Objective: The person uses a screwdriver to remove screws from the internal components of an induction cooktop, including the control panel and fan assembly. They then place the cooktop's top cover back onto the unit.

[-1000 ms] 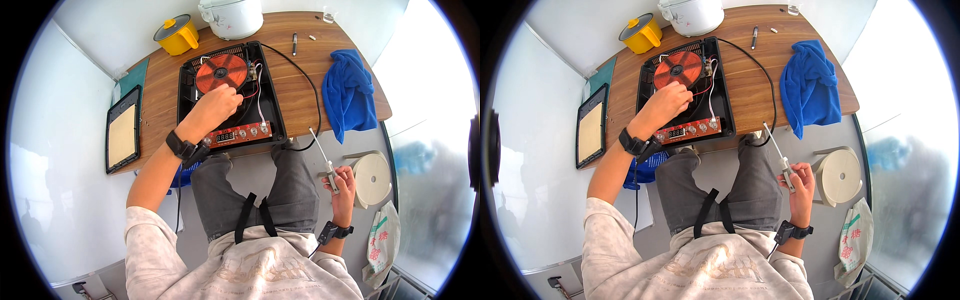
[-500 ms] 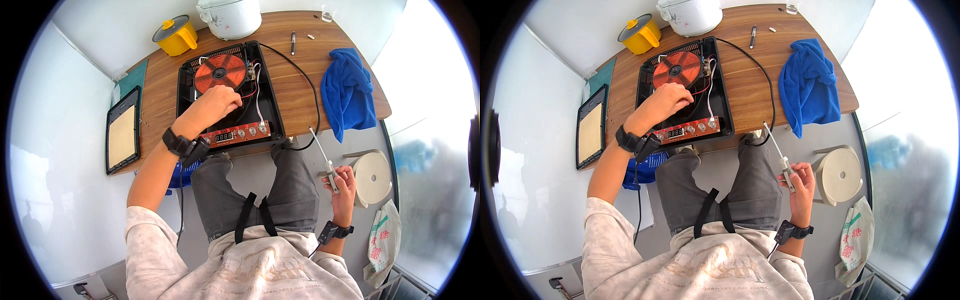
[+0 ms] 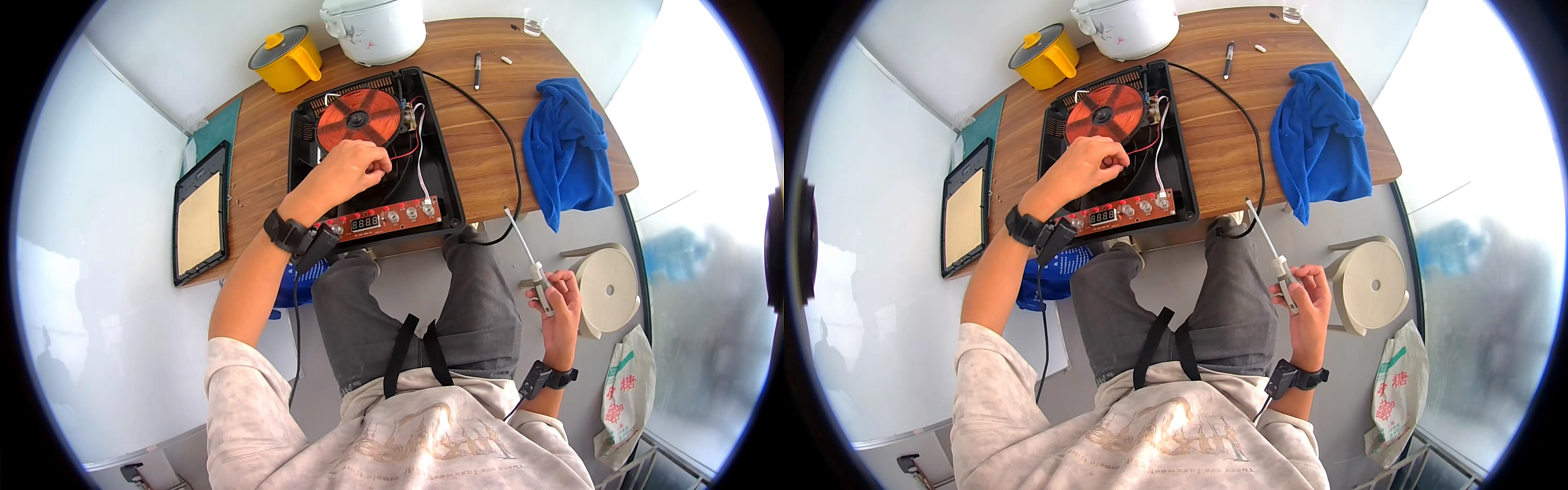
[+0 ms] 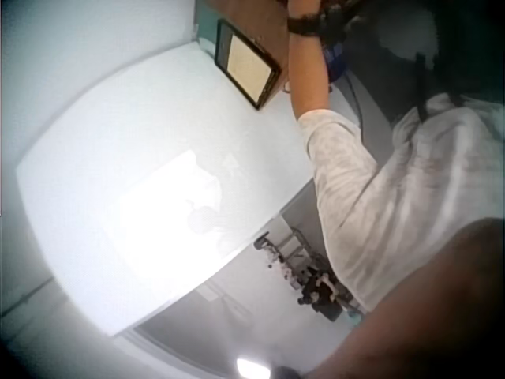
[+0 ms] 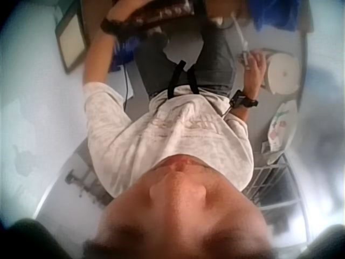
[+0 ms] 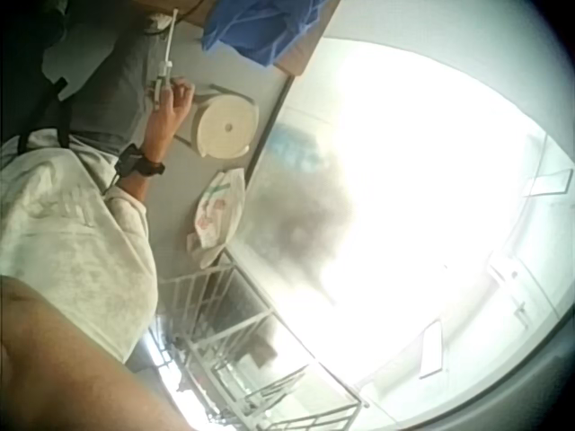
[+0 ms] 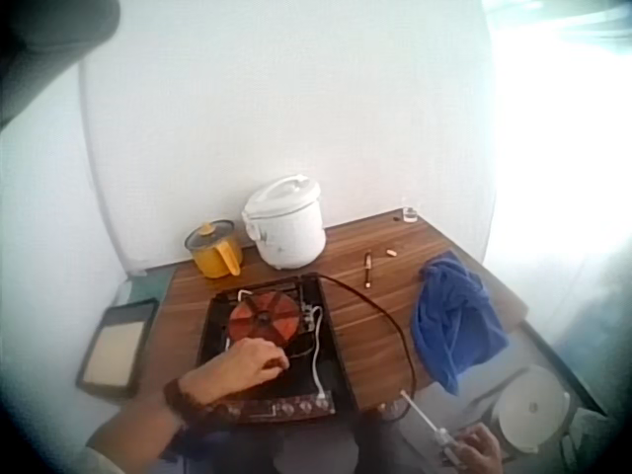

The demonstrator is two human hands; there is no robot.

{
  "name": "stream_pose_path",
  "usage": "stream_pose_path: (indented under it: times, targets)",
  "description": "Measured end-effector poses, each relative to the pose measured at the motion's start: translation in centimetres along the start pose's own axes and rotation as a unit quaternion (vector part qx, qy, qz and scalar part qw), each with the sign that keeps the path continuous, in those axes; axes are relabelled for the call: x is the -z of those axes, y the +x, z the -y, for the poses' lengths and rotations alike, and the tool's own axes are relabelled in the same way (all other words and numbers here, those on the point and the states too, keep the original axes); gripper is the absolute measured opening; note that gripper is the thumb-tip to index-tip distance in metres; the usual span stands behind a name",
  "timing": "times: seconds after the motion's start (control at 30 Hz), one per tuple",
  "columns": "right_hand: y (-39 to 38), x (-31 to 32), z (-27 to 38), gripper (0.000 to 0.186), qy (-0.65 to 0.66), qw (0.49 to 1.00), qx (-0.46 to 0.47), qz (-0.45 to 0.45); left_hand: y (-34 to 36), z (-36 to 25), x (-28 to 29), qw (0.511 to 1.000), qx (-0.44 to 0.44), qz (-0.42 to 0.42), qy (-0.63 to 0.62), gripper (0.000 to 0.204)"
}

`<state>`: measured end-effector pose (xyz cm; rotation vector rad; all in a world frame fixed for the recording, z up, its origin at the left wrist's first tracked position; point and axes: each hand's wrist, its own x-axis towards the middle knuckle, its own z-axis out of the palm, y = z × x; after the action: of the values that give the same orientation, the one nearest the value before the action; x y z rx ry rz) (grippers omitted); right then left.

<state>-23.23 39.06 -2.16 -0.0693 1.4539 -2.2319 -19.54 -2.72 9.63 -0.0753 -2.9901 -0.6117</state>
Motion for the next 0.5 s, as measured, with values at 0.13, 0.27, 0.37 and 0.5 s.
stream_pose_path:
  times: [0.13,0.27,0.37,0.5]
  targets:
    - [0.0,0.1,0.0,0.017,-0.002,1.0,0.003,0.001,0.0,0.0,0.1,1.0,-0.008,-0.001,-0.021,0.011]
    - [0.0,0.1,-0.1,0.017,0.002,1.0,0.003,0.005,-0.1,0.1,-0.1,1.0,-0.009,-0.005,-0.013,0.012]
    - [0.0,0.1,0.0,0.017,0.004,1.0,0.004,0.003,0.1,-0.9,0.1,0.998,0.037,-0.001,-0.05,0.014]
    - [-0.1,0.1,0.1,0.017,0.004,1.0,0.004,0.002,-0.1,-0.9,0.0,0.995,0.062,-0.017,-0.082,0.015]
